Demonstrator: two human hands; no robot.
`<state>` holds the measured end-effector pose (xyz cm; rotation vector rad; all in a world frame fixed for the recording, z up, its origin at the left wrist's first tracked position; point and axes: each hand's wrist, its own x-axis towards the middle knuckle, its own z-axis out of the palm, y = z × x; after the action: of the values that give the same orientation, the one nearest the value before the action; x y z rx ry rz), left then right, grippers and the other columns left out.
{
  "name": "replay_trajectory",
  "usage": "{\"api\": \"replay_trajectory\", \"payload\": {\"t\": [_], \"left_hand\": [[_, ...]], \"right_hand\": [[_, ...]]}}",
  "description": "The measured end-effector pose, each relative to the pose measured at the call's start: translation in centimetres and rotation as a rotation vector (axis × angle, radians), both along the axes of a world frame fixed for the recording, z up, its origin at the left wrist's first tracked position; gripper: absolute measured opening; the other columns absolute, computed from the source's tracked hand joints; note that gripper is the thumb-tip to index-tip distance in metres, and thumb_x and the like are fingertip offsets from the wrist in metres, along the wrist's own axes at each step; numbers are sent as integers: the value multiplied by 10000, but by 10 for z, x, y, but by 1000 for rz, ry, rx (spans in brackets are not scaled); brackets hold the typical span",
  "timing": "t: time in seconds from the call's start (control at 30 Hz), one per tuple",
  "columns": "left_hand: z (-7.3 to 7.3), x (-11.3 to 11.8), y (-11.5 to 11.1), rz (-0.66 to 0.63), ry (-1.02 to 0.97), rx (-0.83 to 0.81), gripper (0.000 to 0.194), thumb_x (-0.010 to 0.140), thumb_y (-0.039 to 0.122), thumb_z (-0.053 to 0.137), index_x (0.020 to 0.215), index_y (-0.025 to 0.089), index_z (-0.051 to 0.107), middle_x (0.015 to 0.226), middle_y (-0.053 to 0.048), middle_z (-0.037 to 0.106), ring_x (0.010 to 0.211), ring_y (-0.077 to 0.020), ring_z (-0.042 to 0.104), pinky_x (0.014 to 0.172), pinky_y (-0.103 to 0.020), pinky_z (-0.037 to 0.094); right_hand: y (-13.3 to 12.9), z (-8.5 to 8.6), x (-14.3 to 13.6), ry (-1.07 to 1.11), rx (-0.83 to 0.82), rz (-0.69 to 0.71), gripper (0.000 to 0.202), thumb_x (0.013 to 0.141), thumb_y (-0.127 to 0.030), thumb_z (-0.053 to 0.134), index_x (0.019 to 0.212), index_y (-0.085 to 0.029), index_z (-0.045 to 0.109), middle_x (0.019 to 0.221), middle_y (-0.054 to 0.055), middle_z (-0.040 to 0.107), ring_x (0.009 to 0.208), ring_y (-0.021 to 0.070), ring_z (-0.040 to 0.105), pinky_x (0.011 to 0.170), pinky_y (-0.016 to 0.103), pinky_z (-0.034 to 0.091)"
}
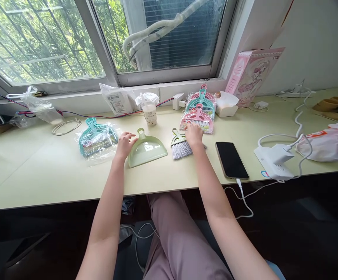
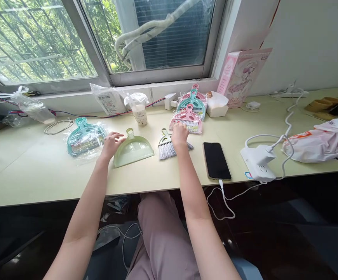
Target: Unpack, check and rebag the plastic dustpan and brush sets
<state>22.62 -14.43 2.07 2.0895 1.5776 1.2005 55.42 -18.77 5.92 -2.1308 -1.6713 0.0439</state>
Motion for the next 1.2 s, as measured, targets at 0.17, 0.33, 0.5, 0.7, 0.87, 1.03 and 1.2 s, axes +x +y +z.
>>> {"api": "replay_trajectory", "payload": {"t": [0.17, 0.33, 0.5, 0.7, 0.87, 1.03, 1.2], "left_hand": [[-13, -5, 7, 40, 7, 48, 267, 675, 462, 808, 630, 219, 707, 899, -121, 608, 1038, -342, 540, 1045, -514, 393], [-7, -8, 6, 94, -122, -21, 245, 754, 397, 732, 643, 214, 612, 740, -62, 591, 806, -251, 561, 902, -418, 441], [7, -6, 0, 13, -475, -73, 331, 829, 504, 670, 951, 199, 634, 796, -50, 673, 784, -208, 620, 779, -336, 482], [23, 23, -23, -284, -644, -179, 617, 754, 675, 712, 1107, 170, 711, 955, -82, 750, 946, -249, 687, 814, -333, 540], [24, 46, -35, -332, -545, -231, 604, 684, 660, 786, 1005, 149, 760, 902, -66, 758, 862, -250, 690, 727, -317, 539], [25, 55, -37, -336, -538, -170, 591, 709, 640, 776, 1038, 150, 760, 946, -73, 765, 912, -251, 696, 811, -348, 546], [27, 57, -39, -363, -514, -137, 619, 730, 635, 764, 1103, 141, 747, 1019, -105, 760, 974, -260, 697, 847, -358, 545]], "right_hand": [[11, -19, 8, 61, 38, 39, 195, 881, -186, 636, 1034, -146, 751, 1087, 201, 721, 1185, 351, 583, 1032, 529, 409], [11, -9, 19, 184, 118, 40, 142, 894, -138, 632, 993, -141, 733, 1114, 169, 731, 1114, 306, 655, 1052, 510, 409], [6, 9, 18, 844, 343, 438, 221, 815, -359, 776, 944, -199, 697, 976, 50, 738, 811, 182, 706, 845, 372, 575], [4, 3, -44, 1147, 326, 582, 357, 726, -493, 822, 865, -200, 673, 863, 13, 720, 700, 152, 698, 756, 328, 600], [-11, -8, -79, 1003, 443, 402, 148, 877, -336, 702, 899, -196, 658, 924, 55, 715, 834, 183, 704, 837, 342, 587], [-20, -6, -82, 590, 466, 288, 66, 879, -269, 708, 890, -214, 673, 1071, 103, 692, 1149, 284, 596, 1047, 472, 469], [-6, -8, -71, 773, 328, 470, 332, 860, -369, 736, 1162, -241, 684, 1169, 66, 711, 1165, 245, 638, 999, 390, 517]]}}
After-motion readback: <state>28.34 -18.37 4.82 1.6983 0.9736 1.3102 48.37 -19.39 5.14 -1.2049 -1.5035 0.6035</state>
